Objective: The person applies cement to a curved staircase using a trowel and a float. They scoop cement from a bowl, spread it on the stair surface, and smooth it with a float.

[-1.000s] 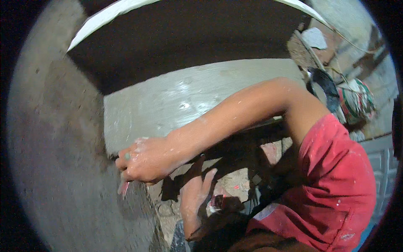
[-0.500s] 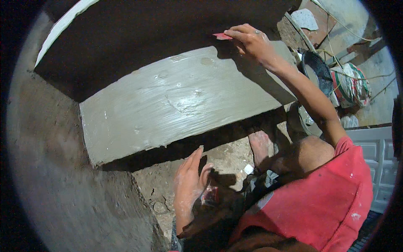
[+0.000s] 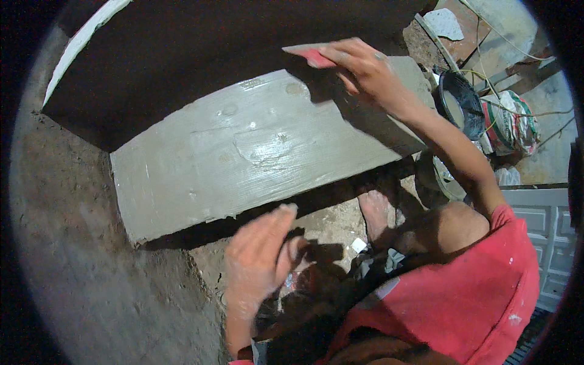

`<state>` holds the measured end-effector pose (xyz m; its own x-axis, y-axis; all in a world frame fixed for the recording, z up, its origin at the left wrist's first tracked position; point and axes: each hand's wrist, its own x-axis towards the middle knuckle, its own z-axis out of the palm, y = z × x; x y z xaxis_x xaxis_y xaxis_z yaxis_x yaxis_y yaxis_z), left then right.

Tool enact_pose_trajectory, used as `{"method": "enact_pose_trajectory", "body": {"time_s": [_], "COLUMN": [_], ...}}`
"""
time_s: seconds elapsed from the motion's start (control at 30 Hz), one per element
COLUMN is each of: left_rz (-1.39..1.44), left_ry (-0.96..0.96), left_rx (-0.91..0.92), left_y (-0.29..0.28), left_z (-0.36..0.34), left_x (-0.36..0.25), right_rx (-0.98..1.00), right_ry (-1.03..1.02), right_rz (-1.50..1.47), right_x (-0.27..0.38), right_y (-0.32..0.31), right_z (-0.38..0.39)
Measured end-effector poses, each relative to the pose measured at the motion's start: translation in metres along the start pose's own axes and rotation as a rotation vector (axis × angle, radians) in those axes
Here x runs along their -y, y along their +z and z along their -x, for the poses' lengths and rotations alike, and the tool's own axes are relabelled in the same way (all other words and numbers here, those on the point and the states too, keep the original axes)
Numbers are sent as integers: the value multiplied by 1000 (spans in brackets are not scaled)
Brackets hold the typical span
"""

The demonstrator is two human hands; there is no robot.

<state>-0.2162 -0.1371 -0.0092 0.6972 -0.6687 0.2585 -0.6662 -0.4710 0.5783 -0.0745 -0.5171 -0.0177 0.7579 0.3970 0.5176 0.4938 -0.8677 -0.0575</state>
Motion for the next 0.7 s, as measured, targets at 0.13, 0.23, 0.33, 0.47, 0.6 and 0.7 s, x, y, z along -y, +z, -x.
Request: {"method": "enact_pose_trajectory", "body": {"time_s": [0.13, 0.23, 0.33, 0.47, 0.6, 0.7], "left_rz": [-213, -369, -363, -401, -413, -404], "left_ry": [-55, -60, -67, -33, -38, -66], "left_rx": [-54, 21, 61, 115, 127, 125], "left_y": [-9, -5, -1, 6, 7, 5], "left_z": [-47, -61, -62, -73, -77, -74], "left_x": [23, 34, 37, 43, 48, 51], "right_rx": [56, 78, 15, 29, 196, 69], "right_ry": [52, -9, -86, 13, 14, -96], "right_rz": [121, 13, -75, 68, 16, -63], "right_x": [6, 27, 37, 28, 48, 69], "right_y": [24, 10, -1, 22, 28, 15], "right_z": [-19, 9, 9, -31, -20, -14]}}
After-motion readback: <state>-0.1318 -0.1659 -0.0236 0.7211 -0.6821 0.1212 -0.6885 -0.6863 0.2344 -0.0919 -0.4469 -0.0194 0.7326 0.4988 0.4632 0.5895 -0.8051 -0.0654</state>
